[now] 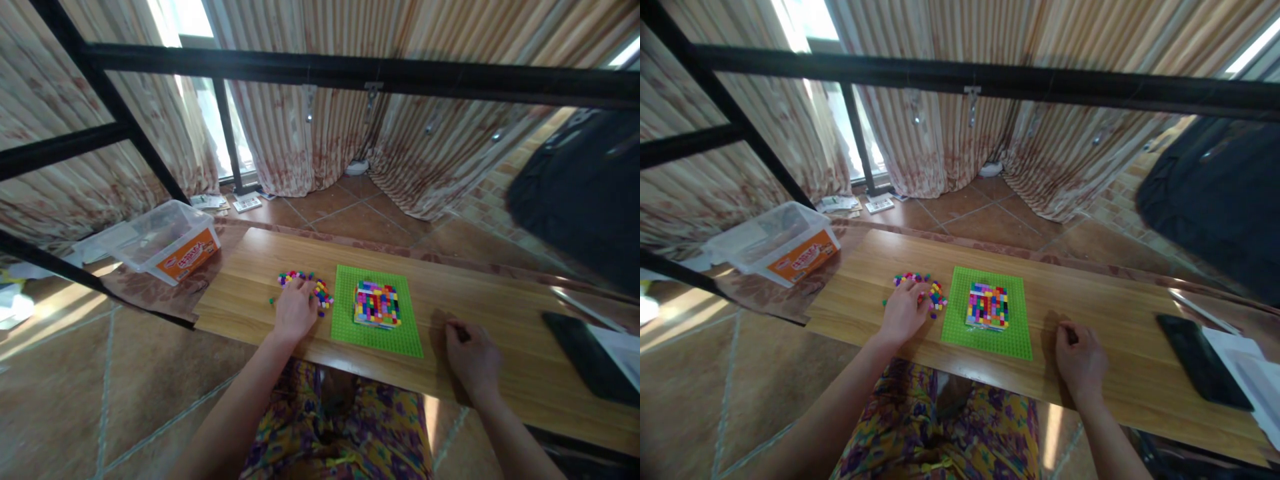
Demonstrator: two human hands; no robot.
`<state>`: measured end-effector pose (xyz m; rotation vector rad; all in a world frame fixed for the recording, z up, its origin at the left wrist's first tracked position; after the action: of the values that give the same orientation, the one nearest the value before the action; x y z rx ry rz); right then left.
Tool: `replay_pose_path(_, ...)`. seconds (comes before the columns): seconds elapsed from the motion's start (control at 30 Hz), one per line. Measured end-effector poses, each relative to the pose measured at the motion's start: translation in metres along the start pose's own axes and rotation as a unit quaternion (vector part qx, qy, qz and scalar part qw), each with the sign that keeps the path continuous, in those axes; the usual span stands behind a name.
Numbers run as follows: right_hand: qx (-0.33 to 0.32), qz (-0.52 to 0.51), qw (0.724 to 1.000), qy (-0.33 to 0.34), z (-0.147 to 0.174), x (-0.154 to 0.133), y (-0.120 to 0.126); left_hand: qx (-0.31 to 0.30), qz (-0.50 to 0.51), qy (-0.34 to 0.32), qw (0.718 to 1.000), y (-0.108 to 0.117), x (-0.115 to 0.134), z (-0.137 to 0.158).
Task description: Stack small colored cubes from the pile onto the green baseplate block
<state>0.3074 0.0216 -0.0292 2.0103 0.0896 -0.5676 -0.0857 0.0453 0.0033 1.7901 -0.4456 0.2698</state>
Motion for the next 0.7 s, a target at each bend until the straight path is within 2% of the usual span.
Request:
replay_pose_path(0.13,-0.004,0.001,1.0,-0.008,0.0,0.0,0.0,-0.036,-0.065,-0.023,0.997,-0.006,0.011,-0.01)
replay_pose_path(0.27,-0.009,0.001,1.0,-0.014,-0.001,0.002,-0.001,-0.041,-0.063,-0.021,0.997,-0.009,0.009,-0.011)
replay_pose_path(0.53,-0.015,0.004,1.0,-0.019,0.0,0.005,-0.003,-0.007,-0.046,0.01,0.999,-0.001,-0.007,-0.004)
replay_pose_path(0.7,-0.01,0.001,1.0,-0.012,-0.001,0.004,-0.002,-0.017,-0.022,-0.034,0.999,-0.005,0.012,-0.001)
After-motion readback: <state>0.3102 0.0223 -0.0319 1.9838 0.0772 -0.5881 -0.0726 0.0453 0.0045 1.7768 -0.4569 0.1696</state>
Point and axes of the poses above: each hand's wrist, its own z-axis away from the middle knuckle, its own y-axis out of the back of the hand, x = y × z, the point moved 9 cm from there along -z, towards the middle knuckle, and after that the axes turned 3 degrees about -y, right-handed, at the moved point
